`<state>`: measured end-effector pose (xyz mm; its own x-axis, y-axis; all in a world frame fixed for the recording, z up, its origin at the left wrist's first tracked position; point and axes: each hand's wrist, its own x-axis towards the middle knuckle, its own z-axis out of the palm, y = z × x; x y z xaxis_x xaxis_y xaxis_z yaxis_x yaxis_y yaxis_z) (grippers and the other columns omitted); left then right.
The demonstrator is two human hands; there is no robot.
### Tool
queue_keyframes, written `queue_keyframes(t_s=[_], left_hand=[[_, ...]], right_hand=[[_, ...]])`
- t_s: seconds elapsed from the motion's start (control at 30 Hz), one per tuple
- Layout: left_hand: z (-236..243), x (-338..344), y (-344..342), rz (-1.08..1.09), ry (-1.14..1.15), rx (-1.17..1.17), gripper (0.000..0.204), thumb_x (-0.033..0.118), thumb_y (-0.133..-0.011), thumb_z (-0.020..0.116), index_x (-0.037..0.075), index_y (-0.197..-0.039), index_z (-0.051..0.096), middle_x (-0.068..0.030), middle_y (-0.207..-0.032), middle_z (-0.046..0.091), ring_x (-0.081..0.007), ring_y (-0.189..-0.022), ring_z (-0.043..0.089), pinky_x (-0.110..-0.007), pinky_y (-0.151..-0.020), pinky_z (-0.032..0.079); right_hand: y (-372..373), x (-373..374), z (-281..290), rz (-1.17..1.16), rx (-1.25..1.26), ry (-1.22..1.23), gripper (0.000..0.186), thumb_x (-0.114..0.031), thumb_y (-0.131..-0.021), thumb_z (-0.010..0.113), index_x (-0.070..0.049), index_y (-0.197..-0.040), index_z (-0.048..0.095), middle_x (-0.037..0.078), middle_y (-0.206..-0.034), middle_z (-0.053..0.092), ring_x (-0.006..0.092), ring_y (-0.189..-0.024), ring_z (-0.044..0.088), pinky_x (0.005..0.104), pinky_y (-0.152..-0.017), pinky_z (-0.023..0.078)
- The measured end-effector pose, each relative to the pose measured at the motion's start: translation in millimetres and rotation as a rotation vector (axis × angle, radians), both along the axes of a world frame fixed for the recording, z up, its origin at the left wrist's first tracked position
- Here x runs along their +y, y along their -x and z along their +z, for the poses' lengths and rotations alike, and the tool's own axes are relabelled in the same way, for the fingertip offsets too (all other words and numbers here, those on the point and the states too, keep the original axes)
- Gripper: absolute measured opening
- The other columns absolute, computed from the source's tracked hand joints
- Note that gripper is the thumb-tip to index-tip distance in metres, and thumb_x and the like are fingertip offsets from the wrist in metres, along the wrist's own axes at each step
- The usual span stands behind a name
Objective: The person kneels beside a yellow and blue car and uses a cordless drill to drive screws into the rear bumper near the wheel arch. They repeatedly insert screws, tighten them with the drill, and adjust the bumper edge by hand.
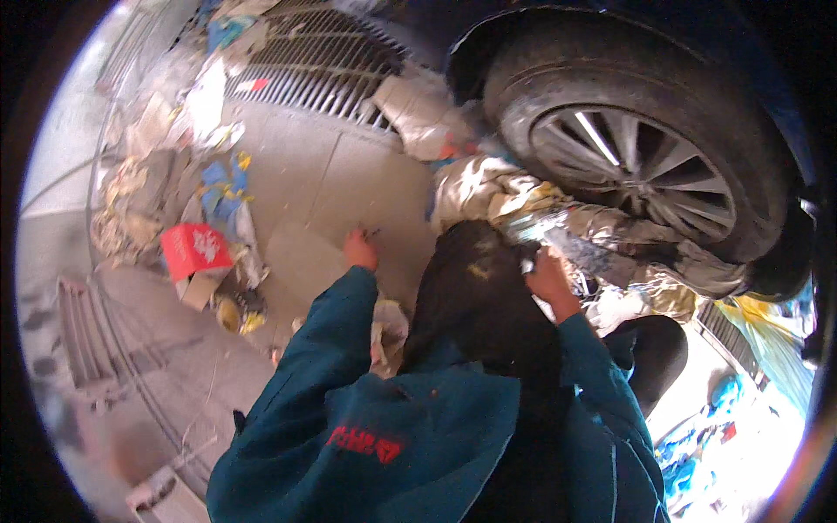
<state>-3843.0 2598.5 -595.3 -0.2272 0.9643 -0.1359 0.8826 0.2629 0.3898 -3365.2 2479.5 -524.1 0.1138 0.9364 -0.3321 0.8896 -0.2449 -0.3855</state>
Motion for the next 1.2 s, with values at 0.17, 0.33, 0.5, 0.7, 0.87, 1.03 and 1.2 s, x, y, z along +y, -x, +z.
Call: queue_keyframes(t_s=[0.17, 0.33, 0.5, 0.7, 0.87, 1.03, 1.2], left_hand=[[19.1, 16.1, -16.0, -0.31, 0.038, 0.185, 0.026, 0.015, -0.096, 0.067, 0.002, -0.118, 0.068, -0.0288, -0.129, 0.068, -0.0467, -0.119, 0.066, -0.054, -0.1, 0.056], [14.9, 25.3, -17.0, -0.239, 0.294, 0.234, 0.022, 0.019, -0.097, 0.067, 0.003, -0.11, 0.071, -0.0255, -0.116, 0.072, -0.0477, -0.107, 0.07, -0.055, -0.093, 0.058], [13.6, 23.0, -7.6, -0.485, 0.392, 0.485, 0.024, 0.023, -0.098, 0.067, 0.001, -0.096, 0.075, -0.0238, -0.105, 0.075, -0.0469, -0.099, 0.073, -0.054, -0.086, 0.06], [85.2, 17.5, -50.2, -0.042, 0.347, -0.311, 0.022, 0.018, -0.096, 0.073, -0.002, -0.106, 0.074, -0.0143, -0.093, 0.073, -0.025, -0.09, 0.075, -0.041, -0.079, 0.063], [202.5, 0.4, -153.8, -0.02, 0.108, -1.208, 0.03, 0.005, -0.105, 0.068, 0.003, -0.135, 0.068, -0.0075, -0.108, 0.071, -0.0201, -0.091, 0.072, -0.038, -0.083, 0.064], [307.4, 6.0, -258.0, -0.082, 0.07, -1.591, 0.018, 0.009, -0.106, 0.069, 0.002, -0.122, 0.073, -0.0104, -0.113, 0.075, -0.0243, -0.103, 0.074, -0.041, -0.095, 0.061], [375.3, 11.0, -333.8, -0.177, 0.02, -1.704, 0.015, 0.012, -0.108, 0.065, 0.003, -0.117, 0.074, -0.0124, -0.121, 0.077, -0.0258, -0.115, 0.072, -0.041, -0.105, 0.059]], right_hand=[[17.1, 3.9, 5.9, -0.192, 0.129, -0.051, 0.064, -0.03, -0.08, 0.085, 0.006, -0.123, 0.054, 0.032, -0.107, 0.069, 0.0512, -0.105, 0.068, 0.0577, -0.092, 0.054], [29.1, 14.0, 0.4, -0.406, 0.282, 0.035, 0.069, -0.024, -0.081, 0.085, 0.006, -0.127, 0.044, 0.035, -0.102, 0.071, 0.0538, -0.1, 0.071, 0.0584, -0.086, 0.056], [34.1, 17.1, 3.3, -0.424, 0.225, 0.007, 0.07, -0.023, -0.079, 0.082, 0.006, -0.129, 0.042, 0.034, -0.1, 0.07, 0.0536, -0.1, 0.07, 0.0583, -0.086, 0.056], [14.7, 18.2, 65.7, -0.654, 0.342, -0.193, 0.057, -0.027, -0.08, 0.081, 0.001, -0.125, 0.058, 0.03, -0.095, 0.075, 0.0519, -0.095, 0.072, 0.0615, -0.084, 0.056], [-6.2, 3.6, 139.0, -0.901, 0.922, -0.218, 0.037, -0.018, -0.081, 0.081, 0.003, -0.111, 0.077, 0.019, -0.097, 0.081, 0.0275, -0.091, 0.08, 0.0399, -0.084, 0.06], [-23.9, -6.3, 198.1, -0.532, 1.281, -0.586, 0.042, -0.014, -0.084, 0.088, 0.0, -0.122, 0.077, 0.014, -0.111, 0.082, 0.02, -0.101, 0.078, 0.0351, -0.094, 0.06], [-42.3, -12.2, 227.1, -0.466, 1.638, -0.423, 0.044, -0.01, -0.084, 0.091, -0.002, -0.124, 0.074, 0.007, -0.108, 0.081, 0.0181, -0.099, 0.078, 0.0336, -0.09, 0.061]])
